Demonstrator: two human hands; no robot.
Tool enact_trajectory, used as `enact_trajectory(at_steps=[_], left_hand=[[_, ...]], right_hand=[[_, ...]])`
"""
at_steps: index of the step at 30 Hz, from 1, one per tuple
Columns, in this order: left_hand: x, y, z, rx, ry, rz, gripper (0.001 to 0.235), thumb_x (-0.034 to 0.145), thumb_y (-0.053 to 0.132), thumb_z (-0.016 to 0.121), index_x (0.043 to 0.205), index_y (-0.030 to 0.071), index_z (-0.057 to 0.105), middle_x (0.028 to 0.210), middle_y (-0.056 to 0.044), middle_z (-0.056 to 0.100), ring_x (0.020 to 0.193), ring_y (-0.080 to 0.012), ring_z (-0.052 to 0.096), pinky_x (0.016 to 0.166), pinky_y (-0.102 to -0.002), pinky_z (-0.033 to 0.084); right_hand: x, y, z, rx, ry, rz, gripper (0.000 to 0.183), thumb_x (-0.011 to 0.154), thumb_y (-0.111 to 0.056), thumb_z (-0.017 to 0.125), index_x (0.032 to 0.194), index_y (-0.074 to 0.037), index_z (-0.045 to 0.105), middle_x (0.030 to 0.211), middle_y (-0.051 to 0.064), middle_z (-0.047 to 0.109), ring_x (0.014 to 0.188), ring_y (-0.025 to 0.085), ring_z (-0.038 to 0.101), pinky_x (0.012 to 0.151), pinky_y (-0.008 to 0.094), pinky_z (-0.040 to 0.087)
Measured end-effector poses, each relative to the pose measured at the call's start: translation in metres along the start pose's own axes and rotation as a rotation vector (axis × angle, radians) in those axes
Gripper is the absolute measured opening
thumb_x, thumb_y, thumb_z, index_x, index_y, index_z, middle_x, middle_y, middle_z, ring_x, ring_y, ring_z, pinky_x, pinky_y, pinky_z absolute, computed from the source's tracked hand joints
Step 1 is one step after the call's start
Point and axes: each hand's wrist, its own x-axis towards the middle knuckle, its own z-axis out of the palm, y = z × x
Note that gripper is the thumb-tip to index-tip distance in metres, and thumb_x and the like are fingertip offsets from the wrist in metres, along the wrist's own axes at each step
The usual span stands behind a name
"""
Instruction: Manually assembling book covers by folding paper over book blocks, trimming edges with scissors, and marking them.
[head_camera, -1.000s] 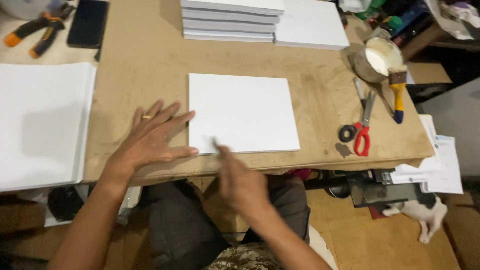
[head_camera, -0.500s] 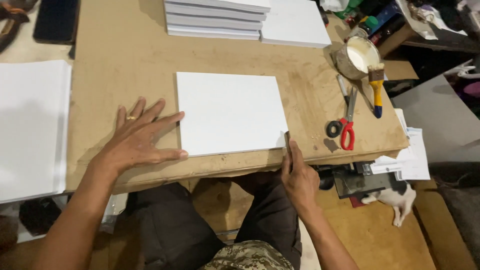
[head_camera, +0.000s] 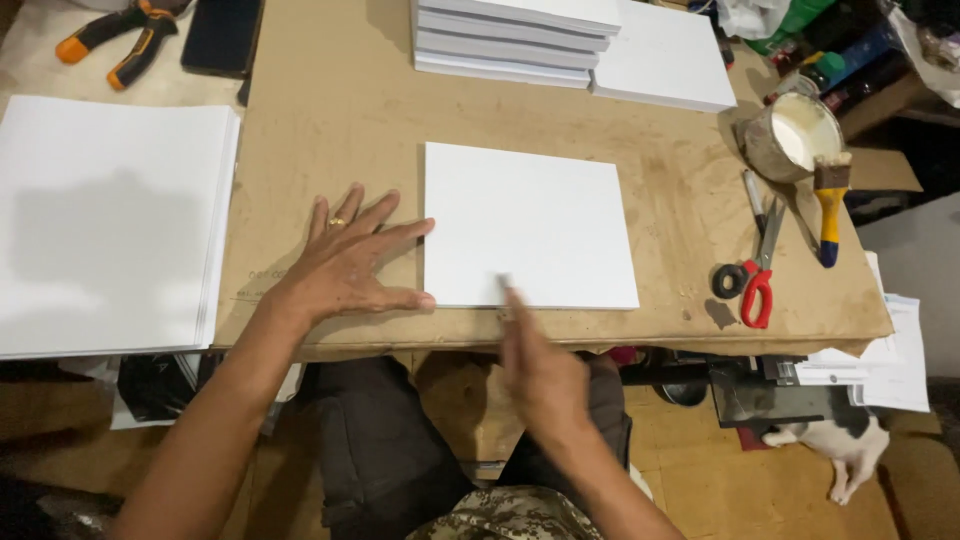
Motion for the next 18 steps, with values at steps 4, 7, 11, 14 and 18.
enact_trajectory(at_steps=[4, 7, 11, 14, 18], left_hand=[[0.002, 0.000, -0.003, -0.039, 0.020, 0.022, 0.101, 0.056, 0.085, 0.080, 0.147, 0.051, 0.053, 0.170, -0.009, 0.029, 0.158, -0.0459, 0.012, 0.125, -0.068, -0.002], [0.002, -0.001, -0.005, -0.048, 0.016, 0.029, 0.099, 0.056, 0.081, 0.083, 0.146, 0.050, 0.054, 0.169, -0.009, 0.031, 0.157, -0.0463, 0.014, 0.125, -0.069, 0.000], [0.003, 0.000, -0.006, -0.027, -0.028, -0.005, 0.097, 0.059, 0.076, 0.085, 0.147, 0.056, 0.049, 0.171, -0.008, 0.027, 0.157, -0.0466, 0.012, 0.124, -0.071, 0.001], [0.007, 0.001, -0.007, -0.008, -0.046, -0.020, 0.102, 0.056, 0.078, 0.085, 0.148, 0.055, 0.048, 0.171, -0.008, 0.027, 0.158, -0.0471, 0.011, 0.124, -0.071, 0.001], [0.006, -0.001, -0.007, 0.004, -0.041, -0.026, 0.102, 0.056, 0.079, 0.084, 0.147, 0.058, 0.047, 0.171, -0.006, 0.028, 0.157, -0.0475, 0.015, 0.124, -0.071, 0.004]], right_hand=[[0.001, -0.021, 0.010, -0.033, 0.142, -0.008, 0.049, 0.097, -0.019, 0.058, 0.146, -0.017, 0.056, 0.059, 0.023, 0.070, 0.050, 0.042, 0.070, 0.045, 0.053, 0.053], [0.003, -0.047, 0.026, 0.056, 0.072, -0.131, 0.052, 0.094, -0.024, 0.058, 0.146, -0.024, 0.055, 0.061, 0.018, 0.072, 0.048, 0.040, 0.071, 0.042, 0.054, 0.054], [0.004, -0.016, 0.014, 0.046, 0.088, -0.165, 0.049, 0.098, -0.022, 0.054, 0.147, -0.018, 0.055, 0.068, 0.016, 0.074, 0.050, 0.038, 0.072, 0.043, 0.053, 0.054], [-0.002, 0.058, -0.009, -0.119, 0.110, 0.066, 0.053, 0.099, -0.026, 0.053, 0.152, -0.029, 0.050, 0.065, 0.022, 0.072, 0.055, 0.044, 0.072, 0.048, 0.057, 0.055], [-0.017, 0.210, -0.013, -0.372, 0.201, 0.465, 0.044, 0.101, -0.033, 0.056, 0.144, -0.029, 0.063, 0.070, 0.031, 0.071, 0.072, 0.049, 0.074, 0.065, 0.057, 0.057]])
